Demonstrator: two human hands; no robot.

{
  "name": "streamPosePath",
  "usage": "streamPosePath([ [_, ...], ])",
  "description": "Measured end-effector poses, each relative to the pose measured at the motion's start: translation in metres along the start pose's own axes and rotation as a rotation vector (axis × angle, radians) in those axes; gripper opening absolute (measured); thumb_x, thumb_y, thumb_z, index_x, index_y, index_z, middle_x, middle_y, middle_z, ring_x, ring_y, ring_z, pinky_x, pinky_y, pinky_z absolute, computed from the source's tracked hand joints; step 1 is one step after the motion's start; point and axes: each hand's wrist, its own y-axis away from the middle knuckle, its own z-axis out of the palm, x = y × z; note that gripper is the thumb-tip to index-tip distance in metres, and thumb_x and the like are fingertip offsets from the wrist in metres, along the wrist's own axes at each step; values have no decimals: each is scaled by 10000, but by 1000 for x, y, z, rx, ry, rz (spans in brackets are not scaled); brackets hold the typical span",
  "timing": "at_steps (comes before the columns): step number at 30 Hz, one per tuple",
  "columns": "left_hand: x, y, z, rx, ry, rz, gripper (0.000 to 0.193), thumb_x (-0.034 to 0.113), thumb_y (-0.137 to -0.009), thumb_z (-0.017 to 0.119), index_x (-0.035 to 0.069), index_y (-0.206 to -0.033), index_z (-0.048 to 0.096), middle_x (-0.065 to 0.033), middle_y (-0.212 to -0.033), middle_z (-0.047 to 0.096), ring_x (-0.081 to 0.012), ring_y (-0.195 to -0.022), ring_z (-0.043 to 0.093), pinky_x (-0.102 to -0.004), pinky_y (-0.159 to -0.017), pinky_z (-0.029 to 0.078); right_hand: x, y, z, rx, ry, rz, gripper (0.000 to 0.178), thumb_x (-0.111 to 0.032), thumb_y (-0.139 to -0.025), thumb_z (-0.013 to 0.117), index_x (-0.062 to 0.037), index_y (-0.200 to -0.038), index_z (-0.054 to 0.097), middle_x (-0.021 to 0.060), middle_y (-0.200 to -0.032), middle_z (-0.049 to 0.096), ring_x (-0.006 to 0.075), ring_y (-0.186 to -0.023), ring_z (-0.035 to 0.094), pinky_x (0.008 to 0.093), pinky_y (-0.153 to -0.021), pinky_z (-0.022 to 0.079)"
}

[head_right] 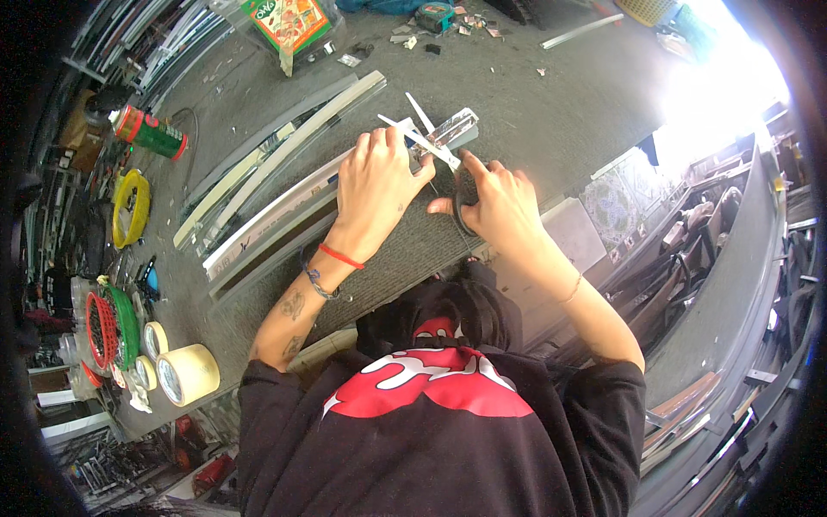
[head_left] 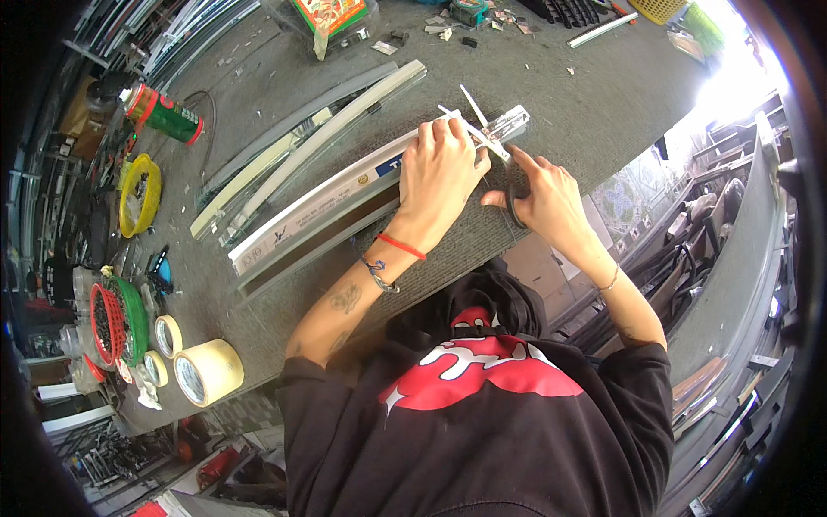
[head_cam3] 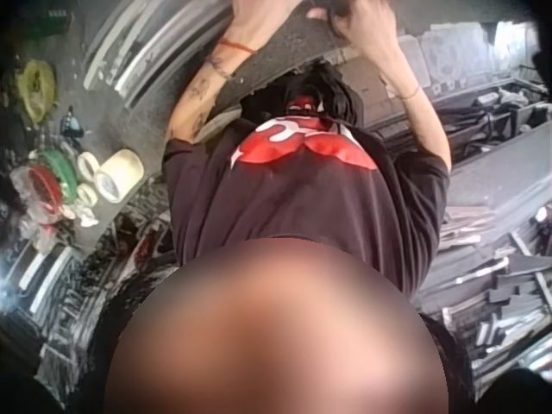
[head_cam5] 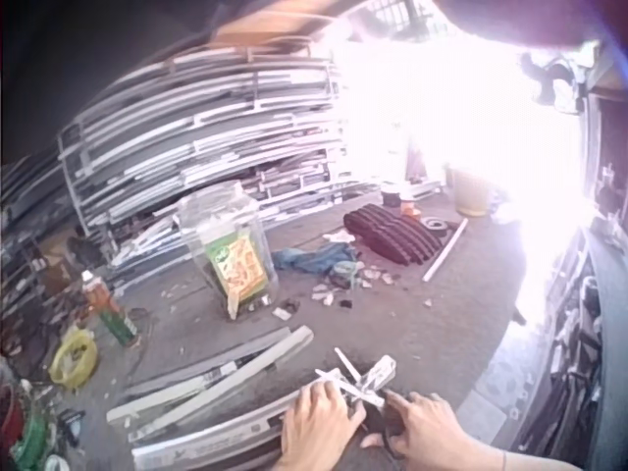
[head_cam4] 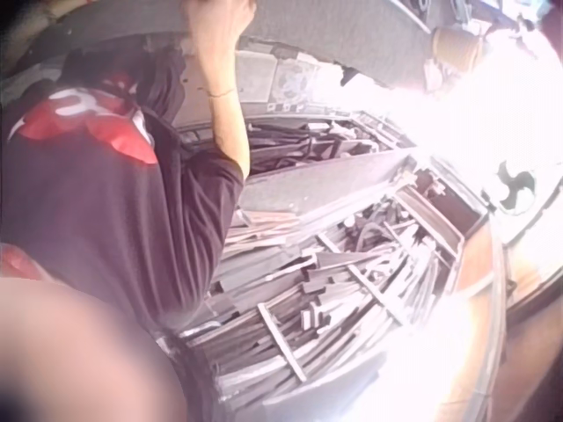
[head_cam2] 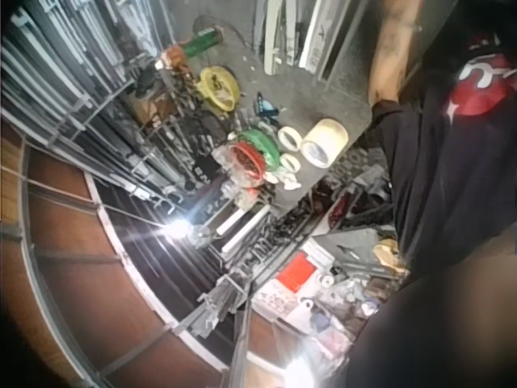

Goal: The person assembles aluminum window frame profiles by inserting small plastic spacers into the ends of the profiles. They then use scissors to trim excess material from the profiles. The person works at a cluttered workbench in a workshop.

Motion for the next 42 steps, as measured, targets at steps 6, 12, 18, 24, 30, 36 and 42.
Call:
streamPosePath([
  [6,-2,-2,3,-15,-13,-7,395,369,-832,642,-15,-904,587,-161,-887,640,-272,-864,638,-366,-698,549,6,-4,-10,-154,-164,112,815,-609,-663,744,-13,-1201,604,202,-799,644,347,-729,654,421,-613,494],
  [12,0,0,7,3,-44,8,398,377,-834,637,-13,-896,590,-155,-883,642,-270,-876,638,-360,-708,552,11,4,4,18,83,11,808,-594,-684,730,-30,-1240,576,185,-712,631,353,-658,642,429,-585,492],
  [18,5,4,9,112,-125,72,349,355,-802,675,21,-856,592,-95,-816,613,-208,-832,619,-296,-673,537,9,-3,-3,-4,91,2,851,-640,-653,710,-55,-1254,567,180,-667,632,348,-670,659,430,-592,497],
  [24,2,2,8,-34,-11,0,429,395,-809,662,-17,-897,584,-153,-905,641,-268,-901,647,-373,-681,562,3,-1,-14,-137,-16,121,832,-678,-633,692,-42,-1167,647,203,-596,594,368,-653,660,429,-592,492],
  [30,2,8,7,-32,7,3,430,400,-799,676,-11,-883,585,-148,-905,641,-275,-894,646,-376,-705,557,20,10,-24,-90,-158,149,660,-437,-703,781,24,-1155,644,152,-502,381,183,-451,444,336,-507,411],
  [36,6,16,6,-107,-43,80,573,493,-750,710,-8,-982,557,-123,-984,592,-254,-984,585,-349,-792,513,78,7,-59,207,-241,348,664,-435,-762,751,-22,-1257,596,1,-509,476,83,-462,447,293,-449,372],
  [42,-20,57,-30,-172,-18,163,1019,557,-634,749,170,-1457,290,-187,-1442,300,-357,-1313,349,-507,-1085,277,146,-23,-76,294,173,269,831,-511,-779,723,-54,-1410,435,179,-1006,637,209,-893,609,352,-794,482],
])
